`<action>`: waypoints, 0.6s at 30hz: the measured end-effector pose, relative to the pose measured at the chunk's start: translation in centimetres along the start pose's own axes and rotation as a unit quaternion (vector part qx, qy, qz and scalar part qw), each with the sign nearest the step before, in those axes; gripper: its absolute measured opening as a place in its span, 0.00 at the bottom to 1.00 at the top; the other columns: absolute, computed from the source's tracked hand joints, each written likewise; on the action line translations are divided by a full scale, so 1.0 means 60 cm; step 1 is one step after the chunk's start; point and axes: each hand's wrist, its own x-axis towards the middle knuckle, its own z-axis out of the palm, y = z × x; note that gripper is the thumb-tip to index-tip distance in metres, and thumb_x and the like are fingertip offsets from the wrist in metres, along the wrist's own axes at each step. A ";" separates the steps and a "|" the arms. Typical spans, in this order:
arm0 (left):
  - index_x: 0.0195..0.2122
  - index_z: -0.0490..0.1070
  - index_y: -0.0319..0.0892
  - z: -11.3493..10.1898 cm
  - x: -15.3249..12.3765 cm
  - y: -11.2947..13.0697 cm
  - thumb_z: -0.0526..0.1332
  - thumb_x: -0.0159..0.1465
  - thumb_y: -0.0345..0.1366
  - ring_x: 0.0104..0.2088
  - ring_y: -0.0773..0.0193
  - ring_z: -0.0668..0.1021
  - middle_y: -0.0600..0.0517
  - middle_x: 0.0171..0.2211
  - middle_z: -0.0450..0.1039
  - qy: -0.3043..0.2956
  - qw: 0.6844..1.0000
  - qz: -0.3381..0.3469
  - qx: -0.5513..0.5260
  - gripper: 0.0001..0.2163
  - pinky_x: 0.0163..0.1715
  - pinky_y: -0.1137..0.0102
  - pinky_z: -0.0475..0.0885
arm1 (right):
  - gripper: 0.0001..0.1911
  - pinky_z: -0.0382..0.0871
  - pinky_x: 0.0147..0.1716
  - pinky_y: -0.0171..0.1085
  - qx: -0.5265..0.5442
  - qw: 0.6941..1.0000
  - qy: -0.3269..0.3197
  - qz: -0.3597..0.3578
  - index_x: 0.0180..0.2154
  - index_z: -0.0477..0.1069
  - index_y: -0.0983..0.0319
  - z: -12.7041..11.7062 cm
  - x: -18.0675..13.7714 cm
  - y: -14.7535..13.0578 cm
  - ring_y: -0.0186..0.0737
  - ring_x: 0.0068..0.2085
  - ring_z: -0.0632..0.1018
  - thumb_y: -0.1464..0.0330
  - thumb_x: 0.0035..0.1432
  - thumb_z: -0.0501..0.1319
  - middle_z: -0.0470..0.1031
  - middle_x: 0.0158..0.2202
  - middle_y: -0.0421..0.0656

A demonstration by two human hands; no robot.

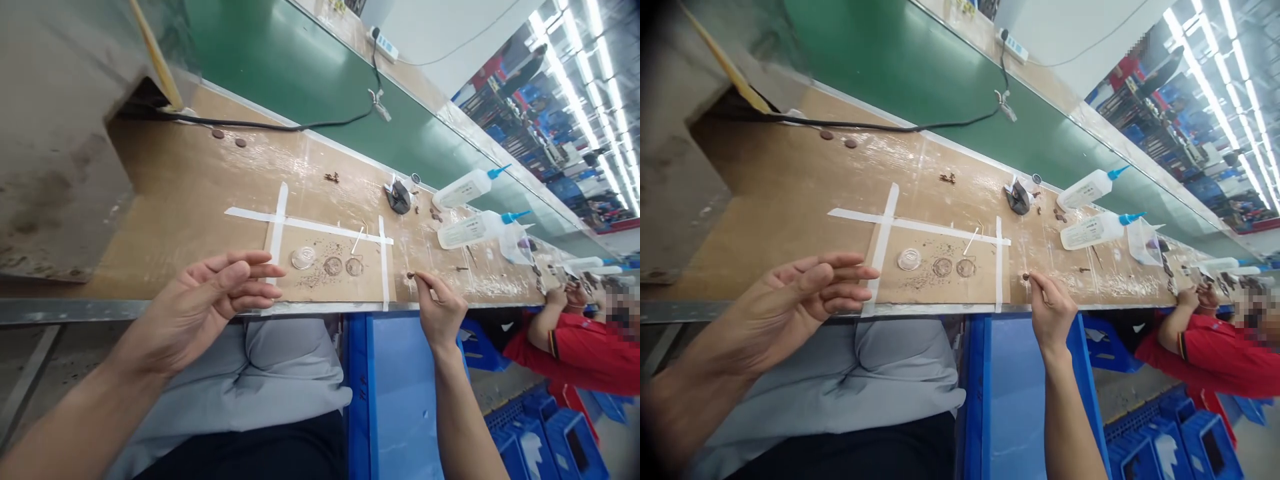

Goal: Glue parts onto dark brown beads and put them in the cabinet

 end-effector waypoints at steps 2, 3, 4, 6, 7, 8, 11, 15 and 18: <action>0.50 0.90 0.39 0.005 0.000 0.003 0.87 0.62 0.45 0.35 0.54 0.92 0.39 0.45 0.92 0.025 1.000 -0.006 0.008 0.21 0.37 0.71 0.90 | 0.12 0.85 0.52 0.44 0.006 1.000 -0.006 0.006 0.49 0.90 0.57 0.013 -0.015 0.013 0.48 0.47 0.91 0.61 0.83 0.67 0.92 0.47 0.45; 0.49 0.91 0.39 0.007 0.000 0.005 0.88 0.60 0.45 0.34 0.54 0.92 0.40 0.44 0.92 0.037 0.999 -0.007 0.012 0.21 0.36 0.71 0.90 | 0.12 0.85 0.53 0.43 0.008 1.000 -0.006 0.009 0.49 0.90 0.58 0.020 -0.020 0.015 0.48 0.48 0.92 0.62 0.83 0.67 0.92 0.47 0.45; 0.48 0.91 0.39 0.009 0.000 0.006 0.88 0.59 0.45 0.33 0.54 0.91 0.40 0.43 0.92 0.047 0.999 -0.008 0.016 0.21 0.35 0.71 0.90 | 0.12 0.85 0.54 0.43 0.010 1.000 -0.005 0.011 0.50 0.90 0.58 0.025 -0.025 0.017 0.47 0.49 0.92 0.62 0.83 0.67 0.92 0.48 0.45; 0.47 0.91 0.40 0.010 0.002 0.006 0.88 0.59 0.45 0.33 0.55 0.91 0.42 0.42 0.92 0.061 0.998 -0.009 0.029 0.20 0.35 0.72 0.90 | 0.11 0.86 0.55 0.43 0.012 1.000 0.000 0.015 0.50 0.90 0.57 0.033 -0.029 0.019 0.47 0.50 0.92 0.63 0.83 0.67 0.92 0.49 0.45; 0.48 0.91 0.41 0.009 0.003 0.006 0.87 0.60 0.45 0.33 0.56 0.91 0.43 0.42 0.92 0.066 0.997 -0.008 0.037 0.19 0.35 0.72 0.89 | 0.11 0.86 0.55 0.43 0.013 1.000 0.002 0.015 0.50 0.90 0.57 0.035 -0.030 0.021 0.47 0.50 0.92 0.64 0.83 0.67 0.92 0.49 0.45; 0.48 0.91 0.42 0.007 0.004 0.006 0.87 0.61 0.44 0.34 0.56 0.91 0.44 0.43 0.92 0.068 0.997 -0.008 0.044 0.18 0.35 0.72 0.89 | 0.11 0.86 0.55 0.43 0.015 1.000 0.003 0.014 0.50 0.90 0.57 0.036 -0.031 0.022 0.47 0.50 0.92 0.64 0.83 0.67 0.92 0.49 0.45; 0.48 0.91 0.41 0.000 0.007 0.004 0.85 0.62 0.42 0.35 0.55 0.91 0.44 0.45 0.93 0.068 0.996 -0.013 0.056 0.16 0.36 0.72 0.90 | 0.10 0.86 0.55 0.42 0.023 1.000 0.004 0.010 0.50 0.90 0.57 0.034 -0.031 0.027 0.46 0.50 0.92 0.65 0.83 0.68 0.92 0.49 0.45; 0.47 0.90 0.41 0.004 0.009 0.006 0.86 0.62 0.41 0.34 0.56 0.91 0.45 0.43 0.93 0.077 0.995 -0.002 0.063 0.16 0.35 0.72 0.89 | 0.09 0.85 0.55 0.40 0.036 0.999 0.007 0.004 0.51 0.90 0.57 0.033 -0.032 0.031 0.45 0.50 0.91 0.67 0.82 0.68 0.92 0.49 0.44; 0.45 0.91 0.42 0.013 0.009 0.010 0.86 0.59 0.40 0.33 0.57 0.90 0.46 0.42 0.93 0.083 0.994 0.001 0.074 0.15 0.35 0.75 0.88 | 0.09 0.85 0.55 0.40 0.050 0.999 0.009 0.004 0.51 0.90 0.57 0.039 -0.028 0.030 0.45 0.50 0.91 0.68 0.82 0.68 0.92 0.50 0.45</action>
